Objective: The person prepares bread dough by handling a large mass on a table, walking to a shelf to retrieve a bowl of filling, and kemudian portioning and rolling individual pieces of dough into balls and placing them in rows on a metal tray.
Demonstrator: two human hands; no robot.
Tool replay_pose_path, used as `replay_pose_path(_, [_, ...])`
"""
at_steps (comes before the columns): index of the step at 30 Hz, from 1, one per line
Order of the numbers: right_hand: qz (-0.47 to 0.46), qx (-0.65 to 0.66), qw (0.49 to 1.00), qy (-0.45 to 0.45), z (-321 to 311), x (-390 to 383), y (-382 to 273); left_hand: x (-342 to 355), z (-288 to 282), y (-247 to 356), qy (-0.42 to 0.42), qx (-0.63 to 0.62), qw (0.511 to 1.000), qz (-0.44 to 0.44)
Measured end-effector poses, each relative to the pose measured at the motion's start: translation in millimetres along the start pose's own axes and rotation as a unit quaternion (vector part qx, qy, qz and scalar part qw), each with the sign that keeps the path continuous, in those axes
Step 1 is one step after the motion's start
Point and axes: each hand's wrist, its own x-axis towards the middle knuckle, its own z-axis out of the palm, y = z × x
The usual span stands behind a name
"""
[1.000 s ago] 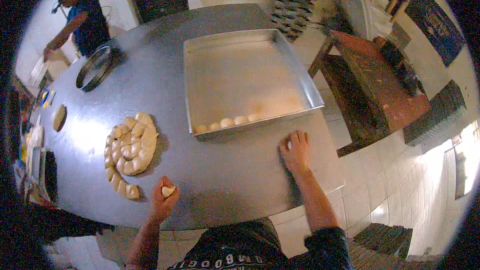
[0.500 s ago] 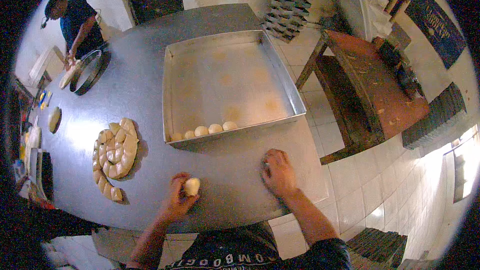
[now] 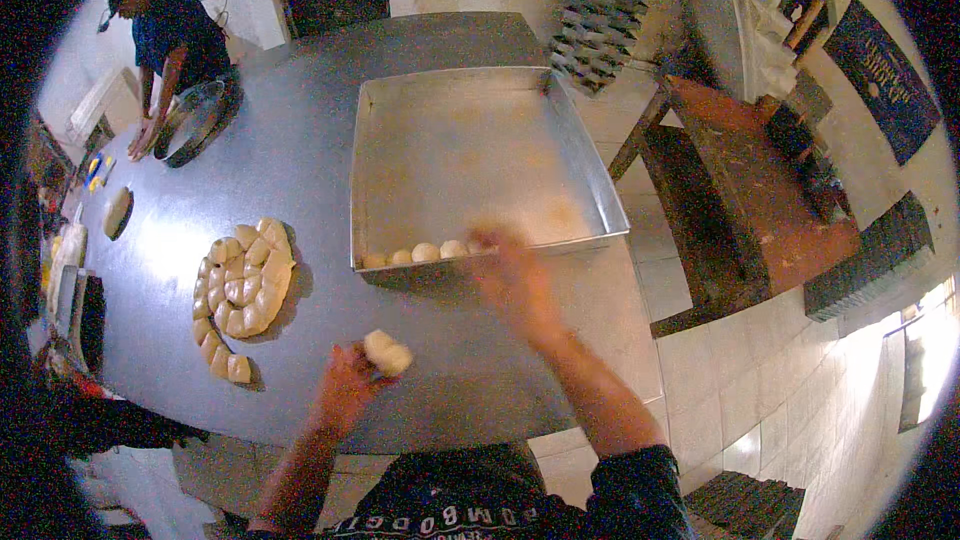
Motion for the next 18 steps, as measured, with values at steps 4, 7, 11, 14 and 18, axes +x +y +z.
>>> replay_pose_path(4, [-0.085,0.088,0.971,-0.206,63,-86,-32,-24,0,10,-0.195,0.045,0.977,-0.078])
replay_pose_path(7, [0.015,0.036,0.987,-0.159,42,-131,18,-42,-63,22,-0.079,0.439,0.890,0.095])
replay_pose_path(11, [-0.015,-0.397,0.906,-0.145,19,-101,20,-64,-148,61,0.208,0.748,0.561,0.287])
replay_pose_path(14, [0.015,-0.359,0.933,0.014,56,-54,47,-71,-173,73,0.221,0.773,0.522,0.284])
replay_pose_path(18, [-0.046,-0.274,0.959,-0.053,67,-113,40,-80,-197,73,0.236,0.783,0.531,0.222])
